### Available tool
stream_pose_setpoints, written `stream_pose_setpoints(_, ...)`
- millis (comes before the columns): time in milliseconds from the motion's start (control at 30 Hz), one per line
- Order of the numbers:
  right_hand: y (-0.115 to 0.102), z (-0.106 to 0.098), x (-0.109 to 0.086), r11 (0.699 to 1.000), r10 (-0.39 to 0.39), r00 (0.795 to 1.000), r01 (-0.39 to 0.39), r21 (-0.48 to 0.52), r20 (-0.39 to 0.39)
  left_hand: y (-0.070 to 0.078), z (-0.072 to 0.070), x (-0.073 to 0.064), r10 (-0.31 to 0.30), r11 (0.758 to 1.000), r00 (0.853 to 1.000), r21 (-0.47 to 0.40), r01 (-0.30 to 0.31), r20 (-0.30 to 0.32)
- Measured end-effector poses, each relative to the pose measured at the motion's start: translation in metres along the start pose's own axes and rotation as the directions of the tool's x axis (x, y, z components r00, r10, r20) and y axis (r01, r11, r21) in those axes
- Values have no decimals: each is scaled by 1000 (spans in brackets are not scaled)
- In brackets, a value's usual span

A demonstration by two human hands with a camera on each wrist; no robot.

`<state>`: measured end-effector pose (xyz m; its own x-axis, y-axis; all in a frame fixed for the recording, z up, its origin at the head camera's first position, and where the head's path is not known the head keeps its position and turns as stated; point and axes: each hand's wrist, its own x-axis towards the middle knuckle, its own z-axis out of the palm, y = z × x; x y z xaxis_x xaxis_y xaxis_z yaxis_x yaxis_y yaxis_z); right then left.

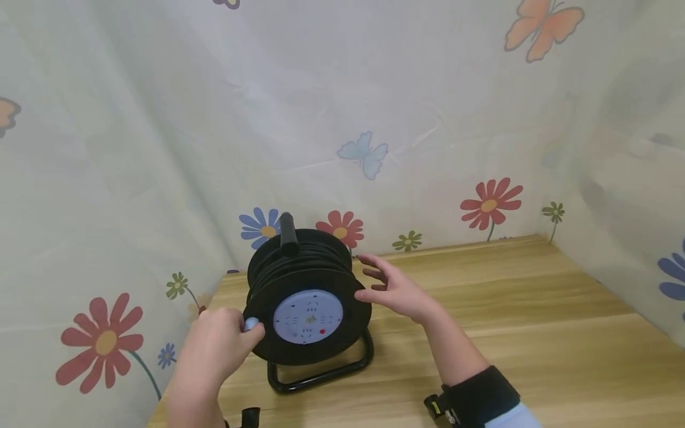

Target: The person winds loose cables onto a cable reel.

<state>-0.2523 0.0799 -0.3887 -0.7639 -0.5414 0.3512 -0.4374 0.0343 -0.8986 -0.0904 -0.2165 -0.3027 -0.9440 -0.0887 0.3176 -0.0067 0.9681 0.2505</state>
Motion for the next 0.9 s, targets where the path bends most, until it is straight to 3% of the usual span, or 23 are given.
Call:
stream_pose_setpoints(233,3,3,7,999,-14,999,13,32,42,7,0,-2,27,1000,990,12,-26,-138)
stream_pose_setpoints(400,-1,3,8,999,-7,999,4,42,52,14,3,-2,74,997,961,5,-75,-268)
stream_pose_setpoints(533,-12,3,4,999,2,998,-5,41,66,18,10,0,153,987,906,12,-161,-394)
stream_pose_setpoints(667,-19,4,-1,999,-5,997,1,48,78,23,17,3,239,966,828,41,-253,-507)
stream_pose_setpoints(767,-11,4,1,998,-15,996,10,60,82,29,22,5,275,953,783,49,-300,-558)
stream_pose_setpoints(900,2,3,6,999,-25,997,22,46,73,36,28,9,295,936,745,24,-352,-599)
